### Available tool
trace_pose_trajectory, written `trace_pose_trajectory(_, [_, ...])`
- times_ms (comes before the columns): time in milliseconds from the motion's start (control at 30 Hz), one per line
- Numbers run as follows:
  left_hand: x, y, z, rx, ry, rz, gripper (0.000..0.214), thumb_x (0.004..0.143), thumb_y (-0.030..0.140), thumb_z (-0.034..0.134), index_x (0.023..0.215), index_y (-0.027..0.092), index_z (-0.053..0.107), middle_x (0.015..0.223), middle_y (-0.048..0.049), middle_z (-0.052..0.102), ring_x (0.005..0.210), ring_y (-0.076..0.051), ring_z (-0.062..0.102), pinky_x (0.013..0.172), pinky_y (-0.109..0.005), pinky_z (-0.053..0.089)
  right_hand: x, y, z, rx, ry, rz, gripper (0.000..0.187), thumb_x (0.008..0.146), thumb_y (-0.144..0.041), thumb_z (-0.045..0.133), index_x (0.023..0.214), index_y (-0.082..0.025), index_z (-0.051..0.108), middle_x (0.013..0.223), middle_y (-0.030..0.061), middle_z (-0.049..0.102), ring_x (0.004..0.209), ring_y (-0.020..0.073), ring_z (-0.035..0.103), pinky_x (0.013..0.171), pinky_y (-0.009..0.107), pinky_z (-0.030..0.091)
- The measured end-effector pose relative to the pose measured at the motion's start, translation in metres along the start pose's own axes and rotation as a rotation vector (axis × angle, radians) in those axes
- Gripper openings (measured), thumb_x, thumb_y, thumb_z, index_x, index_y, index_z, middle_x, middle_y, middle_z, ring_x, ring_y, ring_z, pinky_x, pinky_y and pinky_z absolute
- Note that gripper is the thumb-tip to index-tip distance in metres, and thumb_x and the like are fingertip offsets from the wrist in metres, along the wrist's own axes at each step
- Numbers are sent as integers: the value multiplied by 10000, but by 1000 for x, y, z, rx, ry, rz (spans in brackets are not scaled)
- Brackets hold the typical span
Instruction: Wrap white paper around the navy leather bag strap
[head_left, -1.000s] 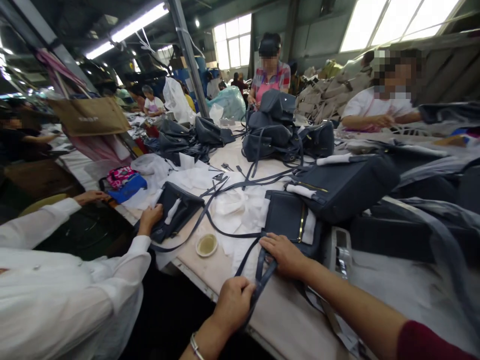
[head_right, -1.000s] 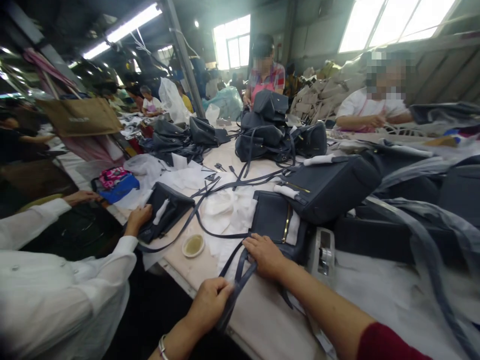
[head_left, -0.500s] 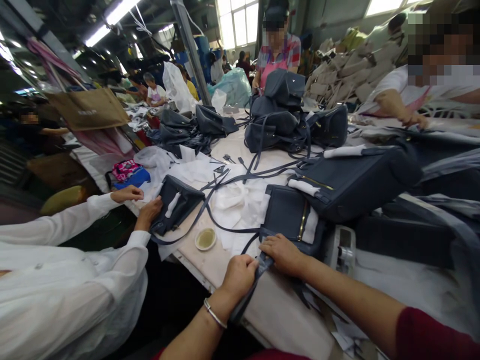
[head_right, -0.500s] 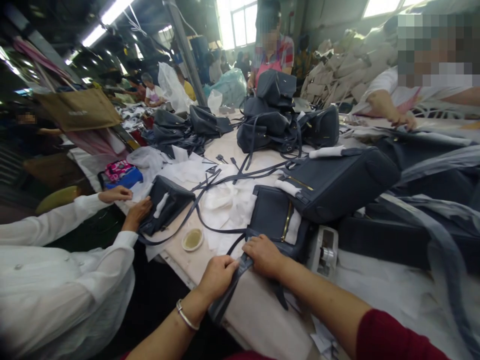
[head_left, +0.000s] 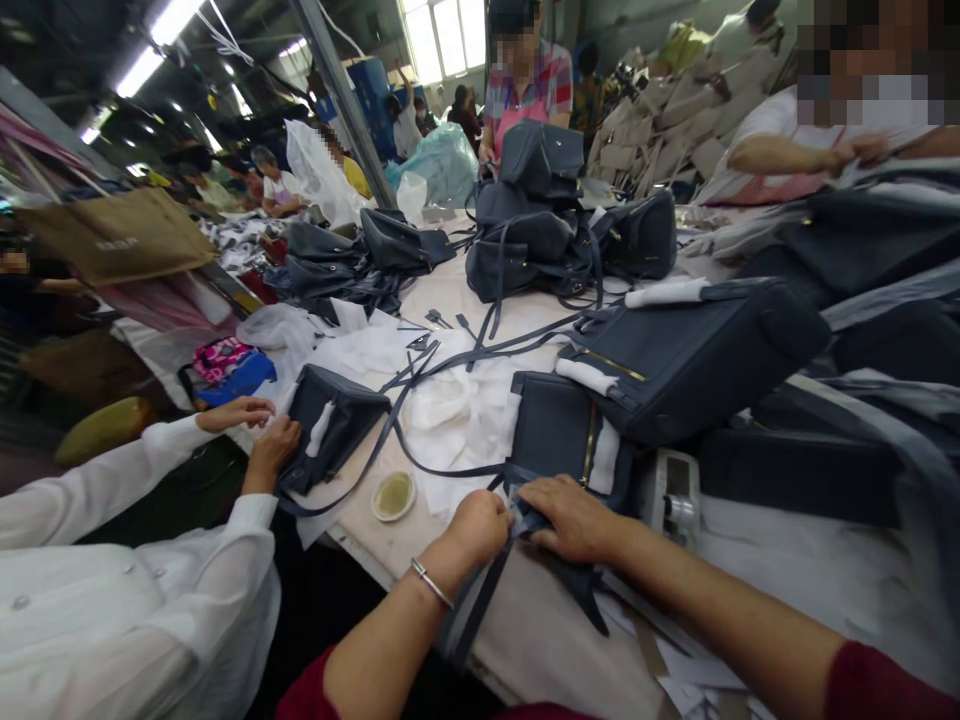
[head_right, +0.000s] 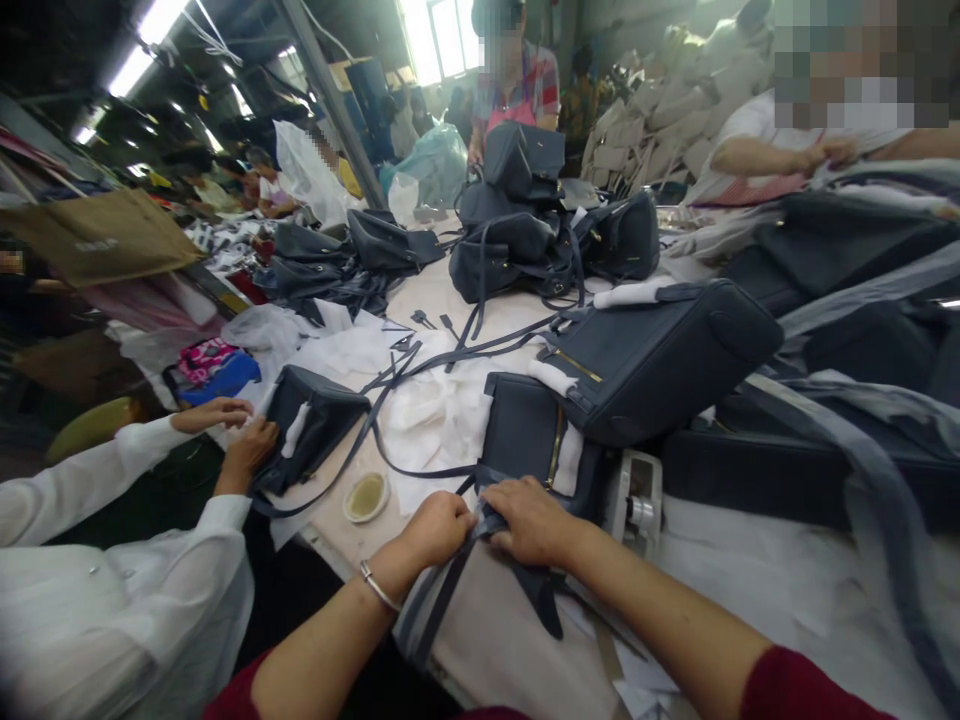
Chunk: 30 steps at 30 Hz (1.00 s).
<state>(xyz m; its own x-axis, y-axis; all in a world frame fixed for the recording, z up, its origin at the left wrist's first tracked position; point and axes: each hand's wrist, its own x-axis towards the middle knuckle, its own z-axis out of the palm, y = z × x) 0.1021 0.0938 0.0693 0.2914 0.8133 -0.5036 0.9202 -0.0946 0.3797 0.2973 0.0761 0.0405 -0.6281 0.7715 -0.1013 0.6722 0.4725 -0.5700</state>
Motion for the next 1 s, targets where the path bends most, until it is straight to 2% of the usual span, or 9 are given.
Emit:
trace_pose_trajectory(100, [11,6,-5,75,-43,2,271,827,275,562,767,115,772,794,-149,741,745,-224,663,694,-296,443,-11,14,-2,-15,65,66,330,857,-332,642,1153,-186,648,1150,134,684,1158,288,563,991,430,356])
trace_pose_trajectory(167, [20,12,-7,119,-73,8,258,821,264,577,757,108,771,830,-180,743,797,-259,680,732,-319,465,-16,21,3,-28,82,75,237,901,-315,591,1070,-183,694,1108,133,703,1155,286,566,999,437,352])
trace_pose_trajectory(233, [31,17,-8,148,-104,16,235,810,272,606,752,116,771,849,-194,743,847,-285,689,773,-336,482,-19,25,9,-35,95,65,221,930,-287,545,1015,-184,721,1086,130,714,1151,284,568,1000,443,354])
trace_pose_trajectory(433, [64,26,-6,171,-152,45,163,738,304,697,782,168,777,875,-176,748,950,-308,687,867,-344,495,-15,26,10,-66,77,90,241,958,-260,506,958,-187,736,994,104,717,1041,261,597,924,413,385])
trace_pose_trajectory(633, [85,30,2,177,-171,76,61,684,250,713,651,225,757,722,-90,744,852,-275,692,805,-305,499,-9,23,15,-77,30,121,211,924,-271,568,870,-177,749,933,113,696,919,263,602,807,376,422])
trace_pose_trajectory(733, [80,29,6,157,-144,83,136,709,239,692,591,191,737,687,-100,731,778,-264,682,731,-296,483,-8,27,16,-49,24,151,206,917,-290,592,843,-181,750,900,92,704,908,239,617,792,326,444])
trace_pose_trajectory(867, [54,21,12,79,-36,69,243,824,290,603,684,157,752,718,-99,731,689,-208,651,645,-275,431,-2,36,3,-17,4,138,209,937,-257,554,904,-192,750,878,59,712,868,189,648,783,268,456])
trace_pose_trajectory(1000, [24,13,22,10,90,57,274,903,280,534,775,158,743,800,-85,737,748,-178,644,675,-261,408,18,39,-11,-56,-20,99,198,883,-188,572,955,-193,756,929,96,695,906,230,642,773,297,449])
